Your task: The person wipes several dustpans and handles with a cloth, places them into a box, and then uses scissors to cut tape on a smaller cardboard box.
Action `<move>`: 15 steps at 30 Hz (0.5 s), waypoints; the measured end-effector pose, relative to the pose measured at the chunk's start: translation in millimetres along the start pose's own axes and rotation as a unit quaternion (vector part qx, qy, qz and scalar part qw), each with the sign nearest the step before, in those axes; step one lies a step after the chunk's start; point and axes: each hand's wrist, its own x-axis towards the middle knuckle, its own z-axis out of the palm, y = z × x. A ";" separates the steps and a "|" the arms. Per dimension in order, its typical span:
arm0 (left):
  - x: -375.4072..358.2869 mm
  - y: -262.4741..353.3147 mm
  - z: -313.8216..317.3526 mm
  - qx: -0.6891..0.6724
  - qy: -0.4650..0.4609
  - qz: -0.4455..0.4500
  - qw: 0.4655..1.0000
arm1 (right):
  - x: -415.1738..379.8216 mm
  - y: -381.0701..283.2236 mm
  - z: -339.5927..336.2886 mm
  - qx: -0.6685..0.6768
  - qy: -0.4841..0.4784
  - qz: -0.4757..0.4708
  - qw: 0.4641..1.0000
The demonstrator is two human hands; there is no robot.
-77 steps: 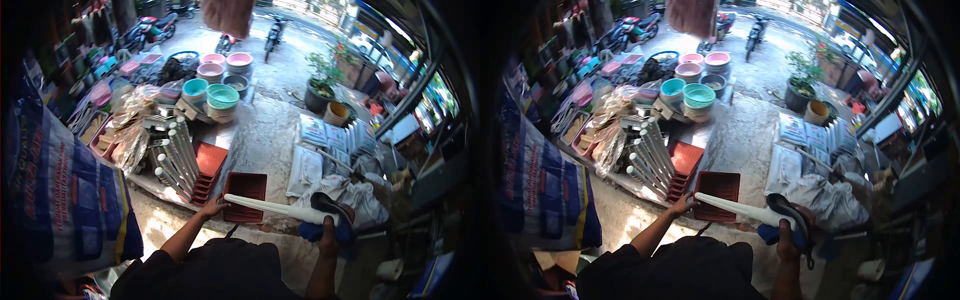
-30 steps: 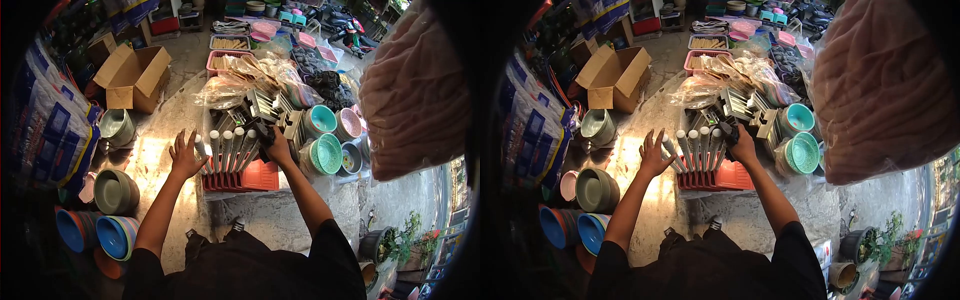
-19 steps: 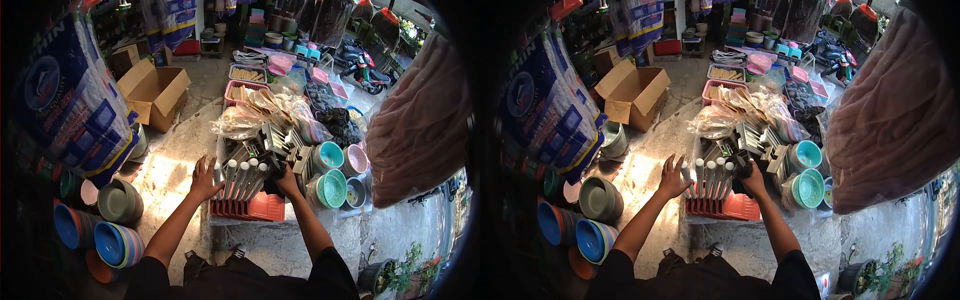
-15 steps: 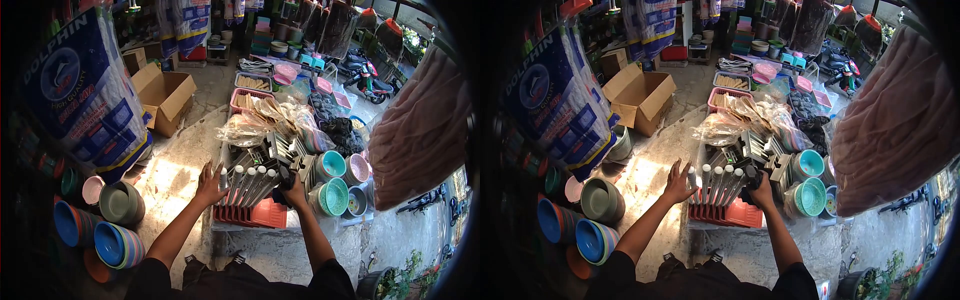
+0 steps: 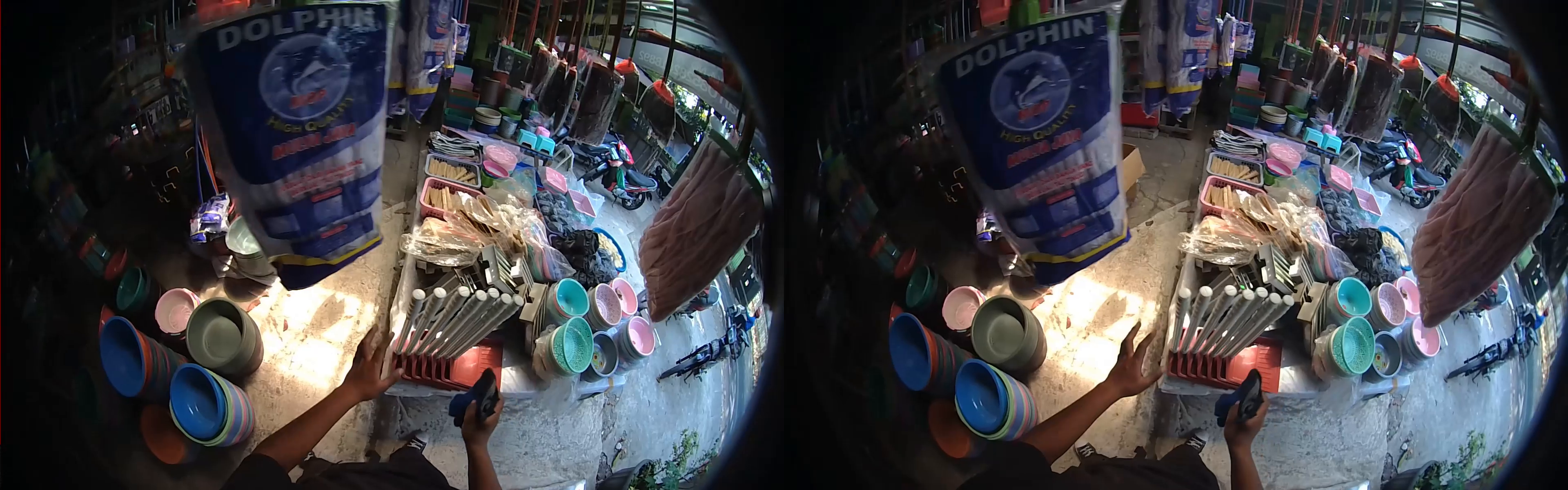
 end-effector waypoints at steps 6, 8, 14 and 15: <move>-174.8 -92.3 -74.3 -0.096 -0.090 -0.156 0.979 | -131.2 -55.3 127.9 -0.016 -0.189 0.009 0.982; -241.7 -146.8 -93.2 -0.101 -0.085 -0.181 0.975 | -159.4 -68.5 159.0 -0.017 -0.231 0.020 0.973; -398.4 -271.2 -125.5 -0.186 -0.026 -0.550 0.814 | -185.5 24.8 241.8 -0.109 -0.340 0.202 0.912; -426.3 -297.7 -111.4 -0.186 0.018 -0.590 0.785 | -187.5 36.6 240.1 -0.204 -0.344 0.249 0.882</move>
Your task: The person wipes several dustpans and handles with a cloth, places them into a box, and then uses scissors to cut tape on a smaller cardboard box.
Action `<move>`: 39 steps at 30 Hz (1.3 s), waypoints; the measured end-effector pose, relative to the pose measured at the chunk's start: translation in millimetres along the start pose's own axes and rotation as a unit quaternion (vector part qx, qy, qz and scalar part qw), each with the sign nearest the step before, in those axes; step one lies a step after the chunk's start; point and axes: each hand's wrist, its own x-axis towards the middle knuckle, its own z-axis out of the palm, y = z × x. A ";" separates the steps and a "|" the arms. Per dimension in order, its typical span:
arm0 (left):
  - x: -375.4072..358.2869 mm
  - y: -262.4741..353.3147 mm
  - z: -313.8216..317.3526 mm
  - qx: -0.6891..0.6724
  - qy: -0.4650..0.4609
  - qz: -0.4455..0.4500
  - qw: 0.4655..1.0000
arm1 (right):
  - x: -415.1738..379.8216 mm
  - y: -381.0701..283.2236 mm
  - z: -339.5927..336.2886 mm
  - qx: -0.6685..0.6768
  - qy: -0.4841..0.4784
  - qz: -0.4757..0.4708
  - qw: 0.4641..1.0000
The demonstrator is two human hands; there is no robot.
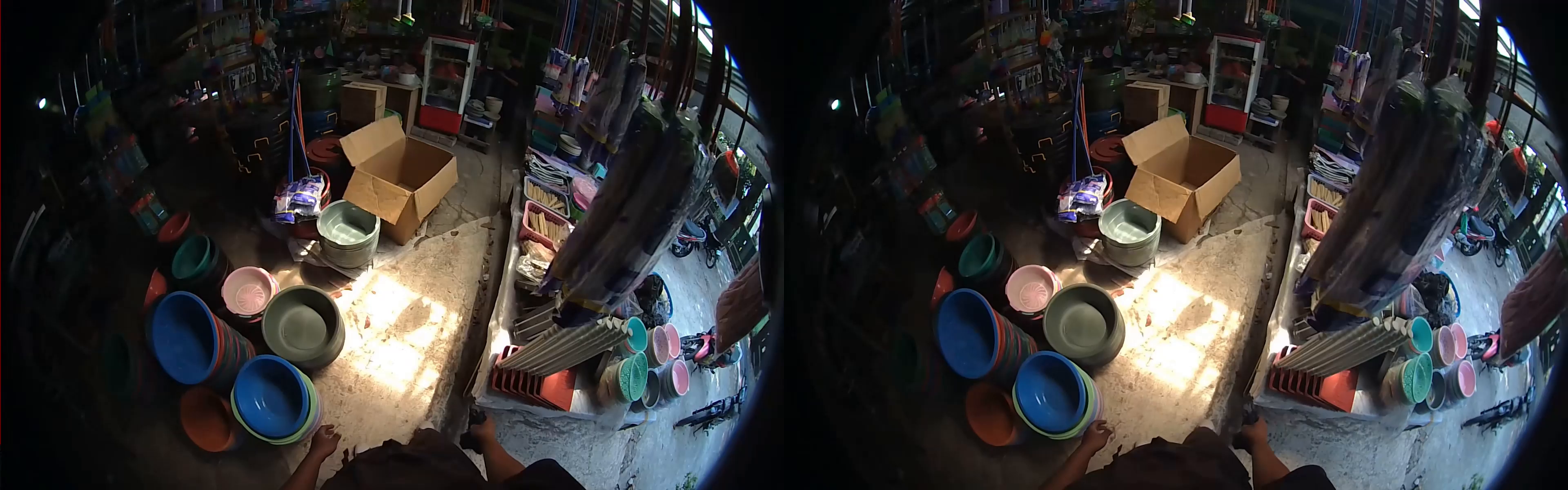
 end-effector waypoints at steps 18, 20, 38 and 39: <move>315.5 190.1 -42.2 -0.155 0.016 -0.118 0.981 | 307.3 -145.8 106.1 -0.010 -0.032 0.182 0.983; 355.3 241.0 -58.4 -0.152 0.041 -0.075 0.985 | 362.2 -211.0 100.4 0.078 0.026 0.092 0.992; 568.3 417.9 -89.5 -0.245 0.084 -0.192 0.947 | 584.1 -572.4 65.2 0.090 -0.122 -0.007 0.988; 594.8 426.9 -92.1 -0.244 0.075 -0.203 0.945 | 597.9 -578.8 70.1 0.087 -0.121 -0.024 0.988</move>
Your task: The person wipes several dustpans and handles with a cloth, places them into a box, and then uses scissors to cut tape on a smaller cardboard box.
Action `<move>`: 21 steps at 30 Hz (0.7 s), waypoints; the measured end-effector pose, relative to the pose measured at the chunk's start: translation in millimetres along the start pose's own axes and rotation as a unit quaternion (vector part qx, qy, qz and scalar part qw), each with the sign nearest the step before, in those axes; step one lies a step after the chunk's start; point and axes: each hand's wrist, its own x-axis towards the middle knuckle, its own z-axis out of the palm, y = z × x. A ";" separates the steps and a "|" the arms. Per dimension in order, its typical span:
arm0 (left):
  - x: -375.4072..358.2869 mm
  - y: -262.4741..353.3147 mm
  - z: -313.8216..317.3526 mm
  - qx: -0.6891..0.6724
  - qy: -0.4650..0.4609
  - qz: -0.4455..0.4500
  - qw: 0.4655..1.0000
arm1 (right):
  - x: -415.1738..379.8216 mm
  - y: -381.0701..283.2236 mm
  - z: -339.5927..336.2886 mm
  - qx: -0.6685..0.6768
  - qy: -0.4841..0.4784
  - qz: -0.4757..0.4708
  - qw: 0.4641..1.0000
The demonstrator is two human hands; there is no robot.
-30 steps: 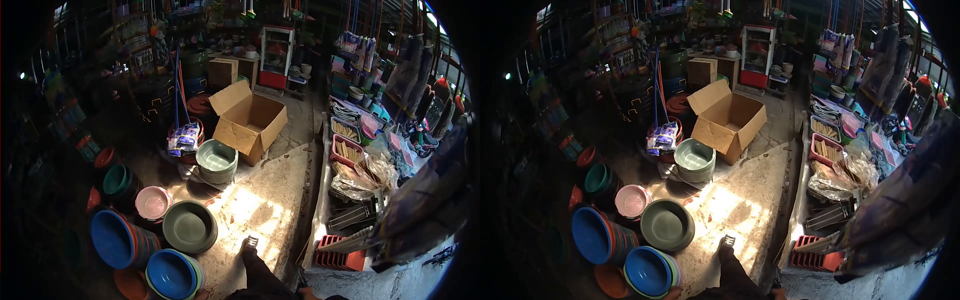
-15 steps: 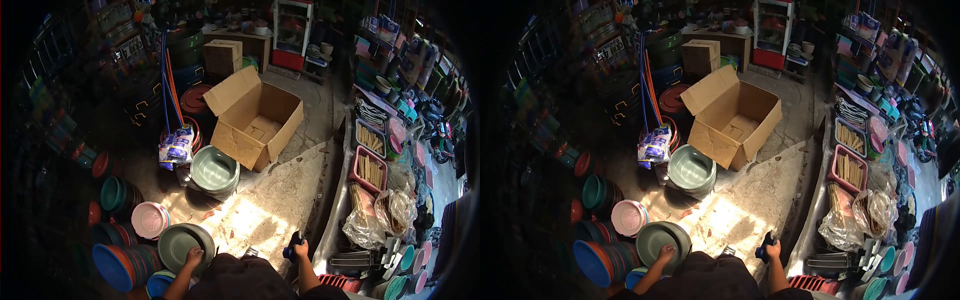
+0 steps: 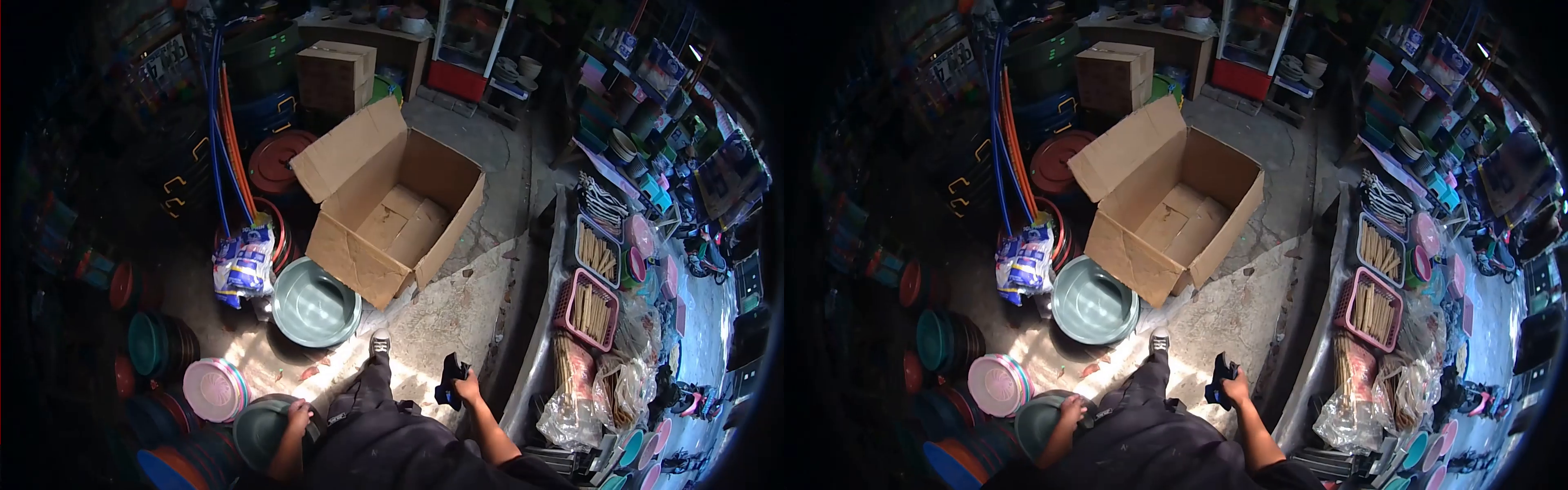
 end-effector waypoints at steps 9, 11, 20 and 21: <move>91.2 249.5 146.7 0.083 -0.070 0.066 0.992 | 86.7 -58.0 -80.6 0.085 0.155 0.079 0.981; 107.2 308.3 183.9 0.086 -0.112 0.122 0.982 | 104.2 -46.5 -100.6 0.150 0.205 0.072 0.964; 125.5 476.0 384.4 0.073 -0.187 0.214 0.956 | 223.8 -77.3 -198.1 0.336 0.268 0.147 0.891; 124.6 483.8 407.4 0.069 -0.183 0.185 0.963 | 253.6 -73.6 -211.6 0.299 0.266 0.159 0.903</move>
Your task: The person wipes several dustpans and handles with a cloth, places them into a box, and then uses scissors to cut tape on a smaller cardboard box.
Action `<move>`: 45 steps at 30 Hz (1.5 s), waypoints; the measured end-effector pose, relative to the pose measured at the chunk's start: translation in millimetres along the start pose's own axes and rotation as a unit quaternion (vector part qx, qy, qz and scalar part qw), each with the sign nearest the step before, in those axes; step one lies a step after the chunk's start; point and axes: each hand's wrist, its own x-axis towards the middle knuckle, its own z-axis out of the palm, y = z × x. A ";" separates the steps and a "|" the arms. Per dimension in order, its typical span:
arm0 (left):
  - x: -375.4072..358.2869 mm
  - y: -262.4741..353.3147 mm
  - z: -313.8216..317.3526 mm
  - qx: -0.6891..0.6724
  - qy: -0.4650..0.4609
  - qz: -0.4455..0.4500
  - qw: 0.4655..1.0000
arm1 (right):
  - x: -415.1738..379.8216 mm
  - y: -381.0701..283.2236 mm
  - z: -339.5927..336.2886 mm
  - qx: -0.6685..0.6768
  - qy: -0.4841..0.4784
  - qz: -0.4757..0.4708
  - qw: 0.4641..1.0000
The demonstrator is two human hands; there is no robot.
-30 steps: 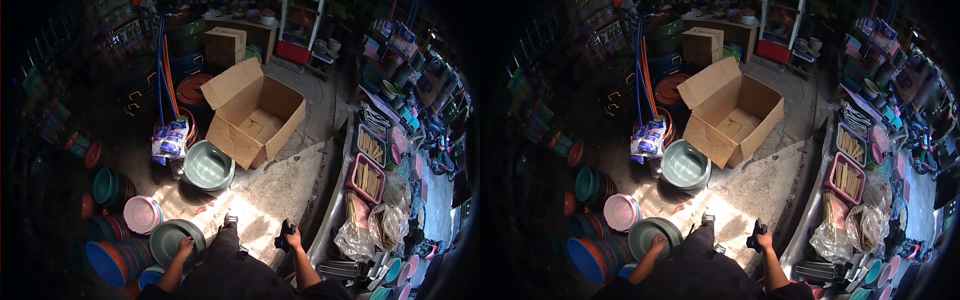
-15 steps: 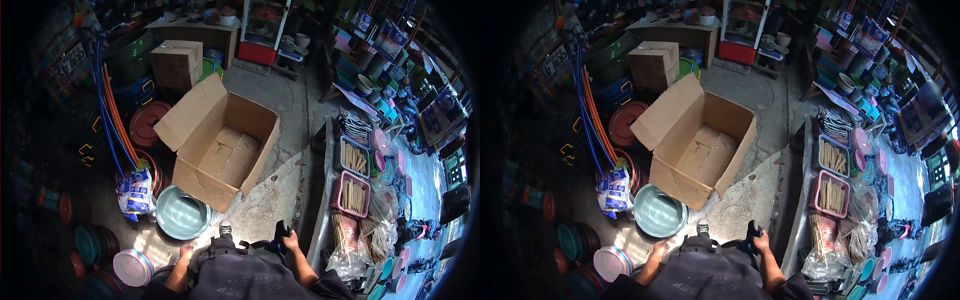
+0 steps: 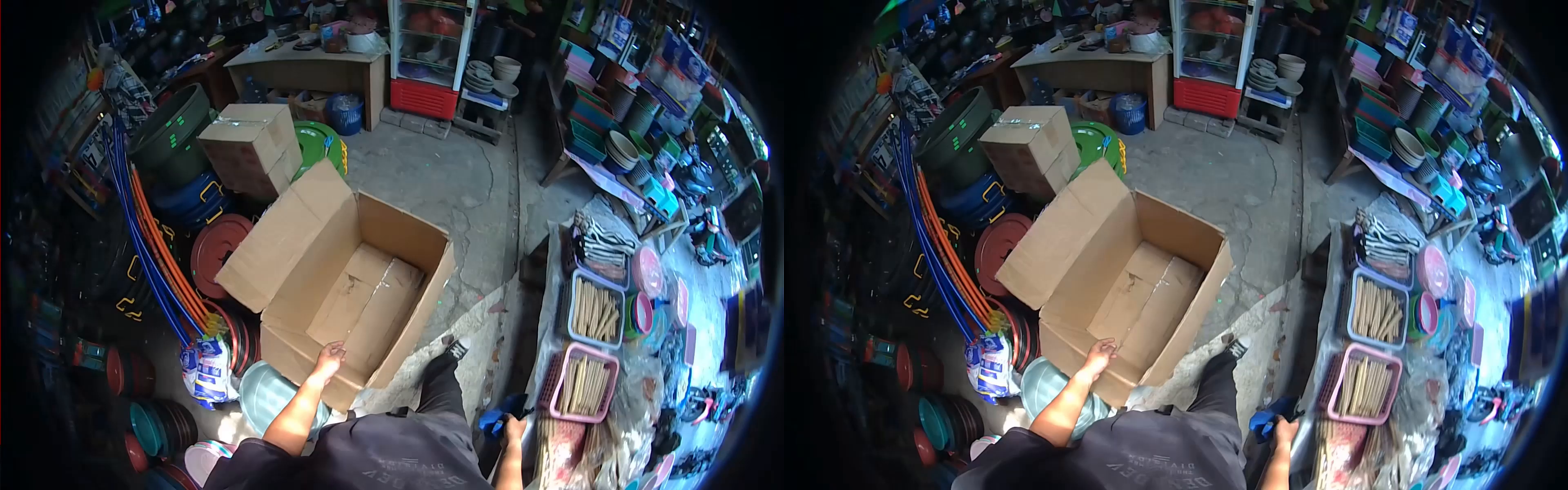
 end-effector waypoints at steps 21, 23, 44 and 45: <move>165.2 89.3 217.2 -0.026 0.120 -0.014 0.992 | 340.8 -415.6 247.6 -0.143 -0.280 -0.240 0.918; 186.5 96.4 246.1 -0.079 0.155 0.020 0.985 | 356.4 -436.5 293.8 -0.126 -0.313 -0.200 0.920; 538.8 476.0 283.5 -0.143 0.351 0.101 0.920 | 547.6 -706.4 781.8 -0.280 -0.557 -0.190 0.759; 546.8 469.1 280.1 -0.153 0.370 0.095 0.911 | 550.3 -716.3 816.2 -0.290 -0.574 -0.188 0.742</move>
